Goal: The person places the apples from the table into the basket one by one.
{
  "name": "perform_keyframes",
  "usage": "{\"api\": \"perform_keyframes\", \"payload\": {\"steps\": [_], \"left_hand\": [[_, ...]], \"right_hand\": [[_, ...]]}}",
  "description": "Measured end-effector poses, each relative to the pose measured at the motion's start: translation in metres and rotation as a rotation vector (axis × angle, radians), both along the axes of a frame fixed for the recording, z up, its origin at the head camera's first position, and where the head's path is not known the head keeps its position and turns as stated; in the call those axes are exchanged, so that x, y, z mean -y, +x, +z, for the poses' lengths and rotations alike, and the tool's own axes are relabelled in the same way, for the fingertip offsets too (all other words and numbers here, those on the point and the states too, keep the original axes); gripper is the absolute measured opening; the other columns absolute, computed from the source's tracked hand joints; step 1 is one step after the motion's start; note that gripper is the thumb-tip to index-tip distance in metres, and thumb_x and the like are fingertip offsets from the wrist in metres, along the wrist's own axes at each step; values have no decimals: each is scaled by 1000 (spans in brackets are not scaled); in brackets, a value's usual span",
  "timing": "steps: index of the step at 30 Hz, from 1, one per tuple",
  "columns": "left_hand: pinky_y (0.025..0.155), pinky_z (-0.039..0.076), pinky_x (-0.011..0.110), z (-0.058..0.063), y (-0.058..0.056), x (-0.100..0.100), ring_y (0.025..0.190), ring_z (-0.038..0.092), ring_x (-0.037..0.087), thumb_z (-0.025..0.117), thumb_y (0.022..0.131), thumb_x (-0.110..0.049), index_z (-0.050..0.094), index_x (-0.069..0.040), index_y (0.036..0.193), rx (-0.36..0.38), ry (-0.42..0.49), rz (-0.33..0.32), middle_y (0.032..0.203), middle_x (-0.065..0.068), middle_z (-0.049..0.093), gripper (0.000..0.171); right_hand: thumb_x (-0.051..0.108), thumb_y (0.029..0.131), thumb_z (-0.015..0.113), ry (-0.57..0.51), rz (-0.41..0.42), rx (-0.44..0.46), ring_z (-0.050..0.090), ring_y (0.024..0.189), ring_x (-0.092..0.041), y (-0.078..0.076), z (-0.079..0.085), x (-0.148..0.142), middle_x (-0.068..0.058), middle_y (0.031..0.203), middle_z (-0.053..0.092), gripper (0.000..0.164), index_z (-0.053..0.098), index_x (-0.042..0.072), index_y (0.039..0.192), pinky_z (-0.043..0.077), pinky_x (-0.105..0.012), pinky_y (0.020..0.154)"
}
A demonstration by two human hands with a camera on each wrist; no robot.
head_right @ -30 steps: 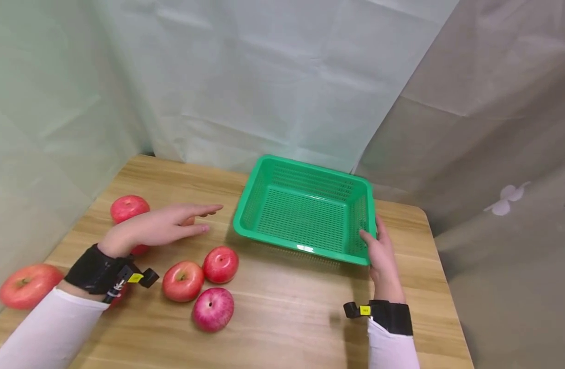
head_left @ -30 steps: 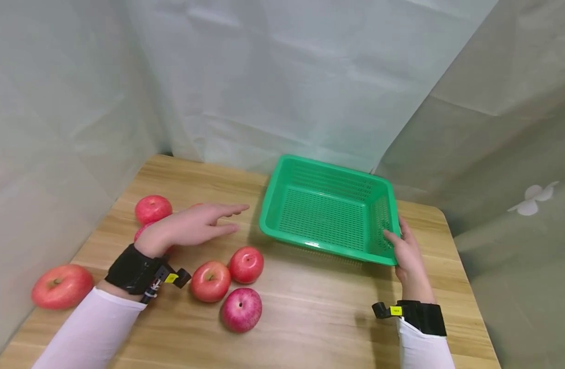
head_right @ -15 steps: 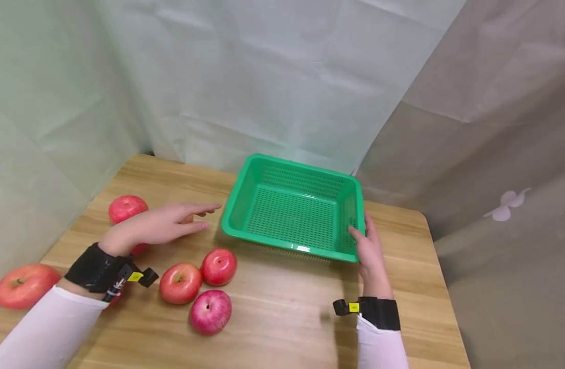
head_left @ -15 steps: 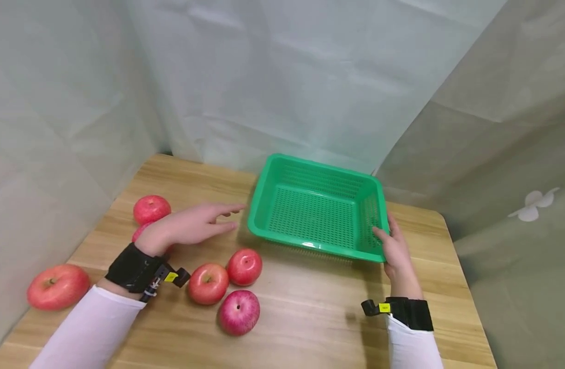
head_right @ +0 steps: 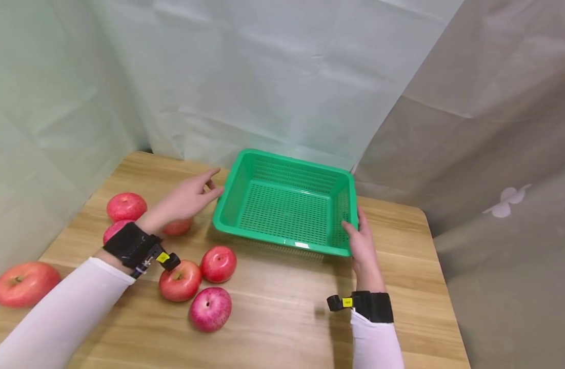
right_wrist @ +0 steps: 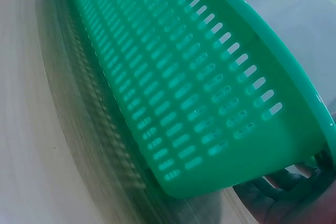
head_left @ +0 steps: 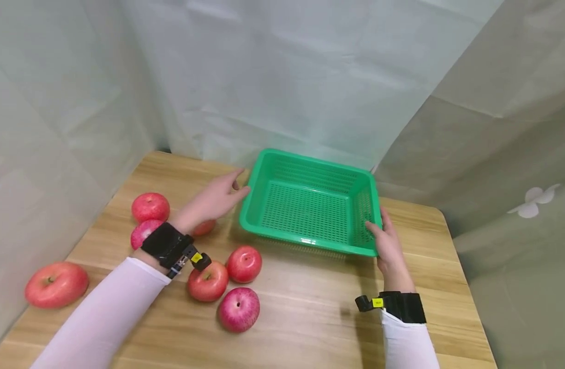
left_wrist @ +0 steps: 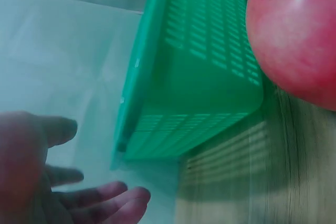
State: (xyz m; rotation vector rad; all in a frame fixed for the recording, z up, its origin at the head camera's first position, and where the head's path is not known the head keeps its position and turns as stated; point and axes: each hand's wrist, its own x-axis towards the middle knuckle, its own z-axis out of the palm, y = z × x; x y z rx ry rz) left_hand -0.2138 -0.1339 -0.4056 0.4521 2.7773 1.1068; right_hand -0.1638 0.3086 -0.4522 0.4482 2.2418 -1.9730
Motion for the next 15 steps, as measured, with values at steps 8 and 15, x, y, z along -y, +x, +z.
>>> {"api": "perform_keyframes", "payload": {"steps": [8, 15], "left_hand": [[97, 56, 55, -13, -25, -19, 107, 69, 40, 47, 113, -37, 22, 6, 166, 132, 169, 131, 140, 33, 61, 73], [68, 61, 34, -30, -41, -32, 91, 69, 26, 44, 115, -34, 28, 4, 166, 259, 383, 189, 141, 29, 59, 66]], "right_hand": [[25, 113, 52, 19, -5, -1, 51, 132, -30, -1, 0, 2, -13, 170, 30, 75, 9, 35, 173, 56, -33, 89], [24, 114, 50, 58, 11, -18, 49, 138, -36, -1, 1, -1, -14, 169, 31, 72, 10, 35, 173, 57, -36, 88]]}}
